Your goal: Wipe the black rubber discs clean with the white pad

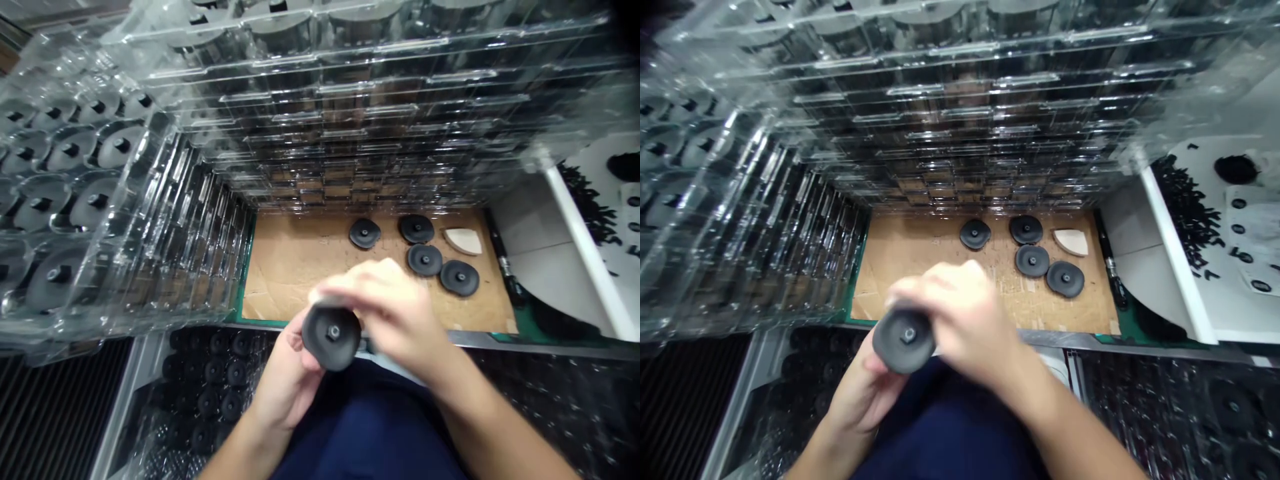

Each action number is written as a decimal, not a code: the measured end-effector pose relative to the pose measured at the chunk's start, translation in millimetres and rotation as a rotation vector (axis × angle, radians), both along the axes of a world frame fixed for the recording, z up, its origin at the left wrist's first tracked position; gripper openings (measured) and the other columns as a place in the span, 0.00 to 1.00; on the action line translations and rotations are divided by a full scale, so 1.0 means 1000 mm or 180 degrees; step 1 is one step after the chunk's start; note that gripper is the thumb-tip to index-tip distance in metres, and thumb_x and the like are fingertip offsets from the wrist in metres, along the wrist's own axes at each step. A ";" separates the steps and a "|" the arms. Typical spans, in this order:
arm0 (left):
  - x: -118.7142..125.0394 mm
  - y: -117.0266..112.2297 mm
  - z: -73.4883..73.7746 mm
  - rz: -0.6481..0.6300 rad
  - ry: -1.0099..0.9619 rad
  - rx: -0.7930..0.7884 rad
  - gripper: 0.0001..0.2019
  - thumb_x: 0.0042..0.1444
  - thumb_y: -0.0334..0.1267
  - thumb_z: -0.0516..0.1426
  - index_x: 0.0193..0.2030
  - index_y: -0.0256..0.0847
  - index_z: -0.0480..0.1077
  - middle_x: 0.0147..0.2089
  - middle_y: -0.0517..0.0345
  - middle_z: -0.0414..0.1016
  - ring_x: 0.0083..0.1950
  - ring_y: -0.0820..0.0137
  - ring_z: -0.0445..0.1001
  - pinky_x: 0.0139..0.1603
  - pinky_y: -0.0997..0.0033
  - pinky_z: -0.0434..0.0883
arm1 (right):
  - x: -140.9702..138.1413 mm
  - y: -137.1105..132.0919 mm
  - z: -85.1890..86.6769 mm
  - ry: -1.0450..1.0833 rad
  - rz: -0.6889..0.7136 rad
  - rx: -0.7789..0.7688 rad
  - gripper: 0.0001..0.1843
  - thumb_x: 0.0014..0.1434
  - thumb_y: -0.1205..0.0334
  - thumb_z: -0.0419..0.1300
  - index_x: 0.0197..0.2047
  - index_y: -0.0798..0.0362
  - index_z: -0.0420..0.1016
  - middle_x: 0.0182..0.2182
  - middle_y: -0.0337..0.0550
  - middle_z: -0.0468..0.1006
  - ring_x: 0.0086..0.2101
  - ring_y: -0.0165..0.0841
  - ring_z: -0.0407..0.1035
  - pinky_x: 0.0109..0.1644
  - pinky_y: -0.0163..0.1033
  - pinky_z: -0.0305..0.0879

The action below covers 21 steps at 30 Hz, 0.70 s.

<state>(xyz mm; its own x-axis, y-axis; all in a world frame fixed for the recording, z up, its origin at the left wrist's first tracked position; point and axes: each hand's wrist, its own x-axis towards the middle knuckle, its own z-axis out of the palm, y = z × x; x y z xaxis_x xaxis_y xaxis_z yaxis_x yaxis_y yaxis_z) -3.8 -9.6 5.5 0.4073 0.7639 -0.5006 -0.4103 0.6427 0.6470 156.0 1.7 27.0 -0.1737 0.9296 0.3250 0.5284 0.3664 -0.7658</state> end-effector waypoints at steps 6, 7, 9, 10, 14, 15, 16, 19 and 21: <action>-0.006 0.003 -0.006 0.0413 -0.0384 -0.0421 0.29 0.38 0.49 0.67 0.50 0.44 0.71 0.50 0.54 0.77 0.47 0.64 0.76 0.54 0.67 0.70 | 0.010 -0.029 -0.079 -0.0316 -0.0666 -0.1038 0.13 0.62 0.63 0.52 0.43 0.52 0.78 0.32 0.43 0.80 0.32 0.34 0.73 0.36 0.38 0.66; -0.007 0.004 -0.007 0.0428 -0.0401 -0.0493 0.31 0.39 0.48 0.67 0.52 0.43 0.70 0.50 0.52 0.77 0.49 0.63 0.76 0.55 0.66 0.69 | 0.008 -0.037 -0.087 -0.0306 -0.0581 -0.1087 0.12 0.61 0.64 0.53 0.42 0.51 0.78 0.32 0.43 0.81 0.32 0.34 0.74 0.36 0.38 0.67; -0.007 0.005 -0.009 0.0421 -0.0427 -0.0605 0.33 0.40 0.47 0.67 0.55 0.43 0.67 0.51 0.51 0.76 0.52 0.61 0.74 0.56 0.65 0.69 | 0.005 -0.049 -0.094 -0.0254 -0.0502 -0.1185 0.11 0.60 0.64 0.55 0.40 0.50 0.79 0.31 0.41 0.81 0.32 0.34 0.75 0.36 0.38 0.68; -0.007 0.006 -0.009 0.0401 -0.0437 -0.0636 0.33 0.41 0.47 0.67 0.56 0.43 0.66 0.51 0.50 0.76 0.53 0.61 0.74 0.56 0.65 0.69 | 0.006 -0.050 -0.091 -0.0217 -0.0530 -0.1226 0.11 0.60 0.64 0.55 0.40 0.50 0.79 0.31 0.41 0.82 0.31 0.33 0.75 0.36 0.38 0.69; -0.001 0.005 -0.007 0.0324 -0.0473 -0.0620 0.29 0.43 0.46 0.66 0.52 0.41 0.69 0.51 0.50 0.77 0.51 0.62 0.75 0.54 0.65 0.71 | 0.007 -0.033 -0.047 0.0127 -0.1038 -0.1089 0.13 0.63 0.61 0.53 0.45 0.53 0.76 0.40 0.45 0.80 0.37 0.34 0.75 0.36 0.36 0.69; 0.000 0.004 -0.006 0.0335 -0.0446 -0.0568 0.28 0.42 0.46 0.66 0.51 0.41 0.70 0.50 0.51 0.77 0.51 0.62 0.75 0.53 0.66 0.71 | 0.005 -0.027 -0.032 0.0289 -0.1141 -0.0915 0.13 0.63 0.61 0.53 0.47 0.53 0.75 0.42 0.46 0.79 0.39 0.34 0.74 0.37 0.36 0.69; 0.001 0.003 -0.006 0.0341 -0.0392 -0.0522 0.27 0.42 0.46 0.66 0.50 0.41 0.71 0.50 0.52 0.77 0.50 0.63 0.75 0.52 0.67 0.72 | 0.000 -0.022 -0.017 0.0443 -0.1162 -0.0648 0.13 0.63 0.61 0.53 0.48 0.52 0.74 0.43 0.45 0.79 0.39 0.34 0.73 0.38 0.37 0.68; 0.000 0.000 -0.008 0.0252 -0.0209 -0.0502 0.26 0.41 0.46 0.67 0.49 0.42 0.73 0.47 0.54 0.78 0.50 0.64 0.74 0.51 0.70 0.71 | -0.017 -0.016 0.012 0.0332 -0.0518 -0.0084 0.13 0.64 0.66 0.51 0.47 0.56 0.74 0.36 0.45 0.79 0.34 0.33 0.71 0.39 0.39 0.65; -0.002 -0.001 -0.011 0.0223 -0.0110 -0.0546 0.27 0.40 0.45 0.68 0.49 0.44 0.72 0.46 0.55 0.78 0.50 0.64 0.74 0.52 0.70 0.71 | -0.023 -0.017 0.019 0.0156 0.0068 -0.0282 0.13 0.63 0.69 0.50 0.45 0.57 0.75 0.34 0.44 0.79 0.33 0.32 0.70 0.38 0.38 0.64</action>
<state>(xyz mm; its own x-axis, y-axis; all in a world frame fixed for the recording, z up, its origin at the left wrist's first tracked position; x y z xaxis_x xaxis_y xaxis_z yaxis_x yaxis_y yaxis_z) -5.8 -10.9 -5.4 0.3754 0.6955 -0.6127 -0.4779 0.7116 0.5150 132.9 -14.9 46.0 -0.1798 0.9513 0.2503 0.4823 0.3070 -0.8204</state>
